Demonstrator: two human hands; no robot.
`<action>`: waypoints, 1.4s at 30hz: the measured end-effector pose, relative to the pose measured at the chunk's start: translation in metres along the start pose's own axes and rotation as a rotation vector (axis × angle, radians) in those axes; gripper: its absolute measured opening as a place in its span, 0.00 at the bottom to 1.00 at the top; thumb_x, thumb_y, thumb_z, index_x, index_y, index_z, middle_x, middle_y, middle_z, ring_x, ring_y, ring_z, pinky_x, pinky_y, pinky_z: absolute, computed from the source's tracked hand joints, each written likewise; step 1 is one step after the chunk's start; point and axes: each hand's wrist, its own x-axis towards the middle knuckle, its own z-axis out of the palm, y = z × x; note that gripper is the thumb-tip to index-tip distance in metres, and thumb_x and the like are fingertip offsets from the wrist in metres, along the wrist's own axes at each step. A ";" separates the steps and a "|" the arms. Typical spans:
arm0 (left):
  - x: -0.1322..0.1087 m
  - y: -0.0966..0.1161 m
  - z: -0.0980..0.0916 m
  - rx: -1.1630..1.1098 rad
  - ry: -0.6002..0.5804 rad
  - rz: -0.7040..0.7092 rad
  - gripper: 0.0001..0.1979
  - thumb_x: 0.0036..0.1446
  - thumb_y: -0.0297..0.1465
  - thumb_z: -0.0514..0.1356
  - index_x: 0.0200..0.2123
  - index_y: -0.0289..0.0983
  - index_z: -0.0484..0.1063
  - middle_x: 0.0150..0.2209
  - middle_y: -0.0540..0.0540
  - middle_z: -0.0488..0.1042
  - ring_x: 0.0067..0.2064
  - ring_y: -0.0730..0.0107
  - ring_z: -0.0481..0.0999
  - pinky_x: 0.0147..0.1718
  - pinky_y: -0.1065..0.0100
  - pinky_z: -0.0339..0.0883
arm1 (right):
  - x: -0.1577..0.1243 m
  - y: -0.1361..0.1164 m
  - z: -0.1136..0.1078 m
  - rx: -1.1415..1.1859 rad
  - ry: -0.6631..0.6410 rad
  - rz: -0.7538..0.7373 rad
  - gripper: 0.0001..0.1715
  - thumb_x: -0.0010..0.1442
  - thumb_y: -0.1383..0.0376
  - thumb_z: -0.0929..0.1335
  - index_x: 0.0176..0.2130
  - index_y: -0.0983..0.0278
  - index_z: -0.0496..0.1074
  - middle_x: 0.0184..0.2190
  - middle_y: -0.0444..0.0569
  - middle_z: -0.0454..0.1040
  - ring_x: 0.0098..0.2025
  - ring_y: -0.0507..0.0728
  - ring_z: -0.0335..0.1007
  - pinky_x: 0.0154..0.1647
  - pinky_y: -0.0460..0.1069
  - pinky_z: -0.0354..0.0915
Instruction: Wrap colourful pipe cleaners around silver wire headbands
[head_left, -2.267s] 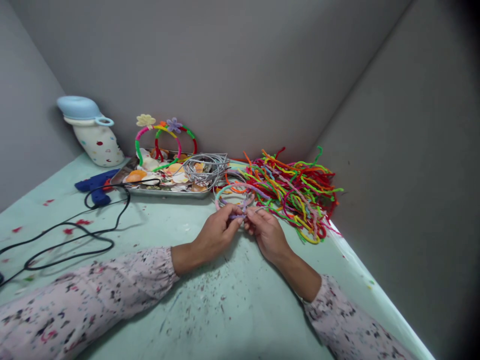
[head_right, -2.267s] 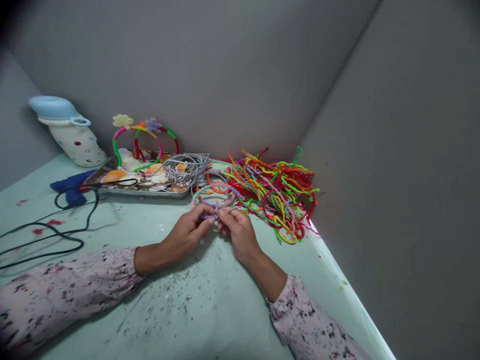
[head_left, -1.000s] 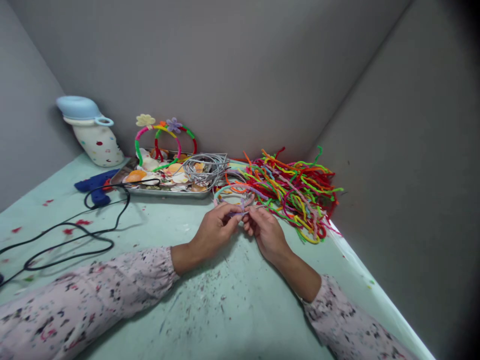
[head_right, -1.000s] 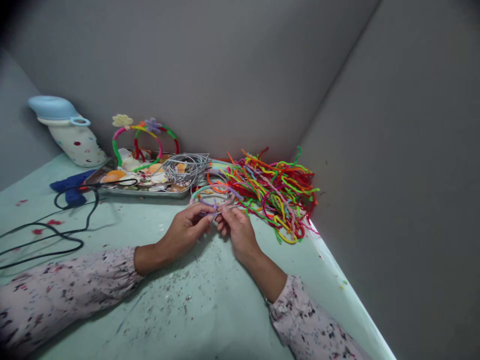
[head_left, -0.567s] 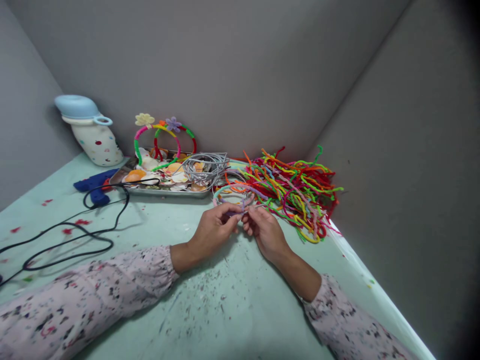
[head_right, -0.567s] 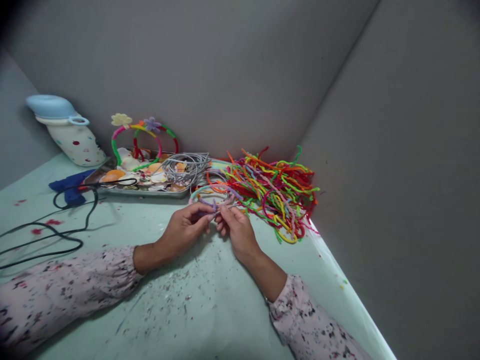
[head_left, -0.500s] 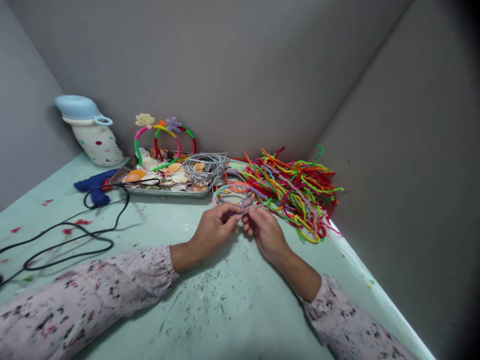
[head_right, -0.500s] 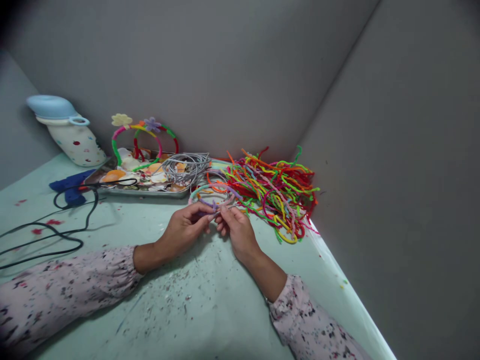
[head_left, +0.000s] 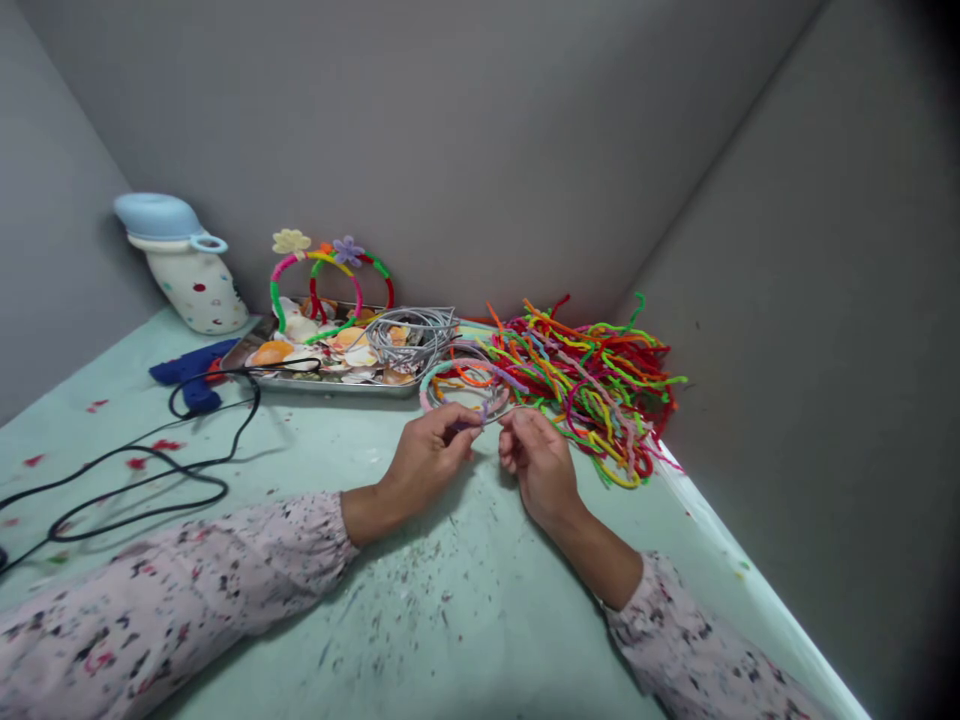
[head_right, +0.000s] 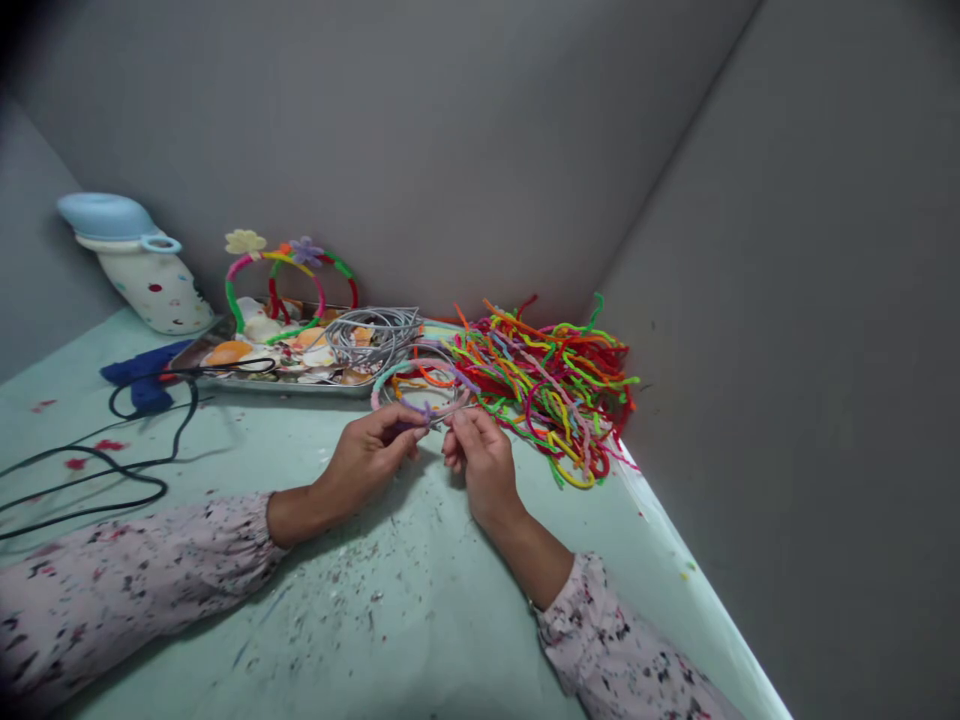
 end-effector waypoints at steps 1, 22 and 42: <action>0.000 -0.001 0.000 0.028 -0.008 0.013 0.05 0.57 0.28 0.59 0.36 0.35 0.75 0.34 0.47 0.76 0.31 0.73 0.74 0.28 0.73 0.69 | -0.001 -0.001 0.000 0.006 -0.019 -0.019 0.15 0.59 0.52 0.69 0.37 0.62 0.73 0.20 0.39 0.68 0.19 0.47 0.60 0.18 0.42 0.55; -0.001 -0.004 -0.002 0.212 -0.063 0.077 0.09 0.58 0.24 0.57 0.38 0.37 0.76 0.39 0.45 0.80 0.40 0.66 0.78 0.40 0.66 0.70 | 0.000 -0.002 0.001 -0.028 -0.123 0.038 0.16 0.60 0.52 0.68 0.35 0.62 0.73 0.22 0.42 0.71 0.21 0.49 0.63 0.20 0.44 0.57; 0.000 -0.002 -0.003 0.266 -0.043 0.094 0.08 0.58 0.25 0.57 0.37 0.37 0.75 0.36 0.46 0.78 0.38 0.68 0.76 0.38 0.69 0.69 | -0.004 -0.009 0.005 -0.198 -0.072 -0.008 0.10 0.56 0.58 0.70 0.32 0.62 0.71 0.25 0.42 0.71 0.24 0.50 0.65 0.24 0.45 0.60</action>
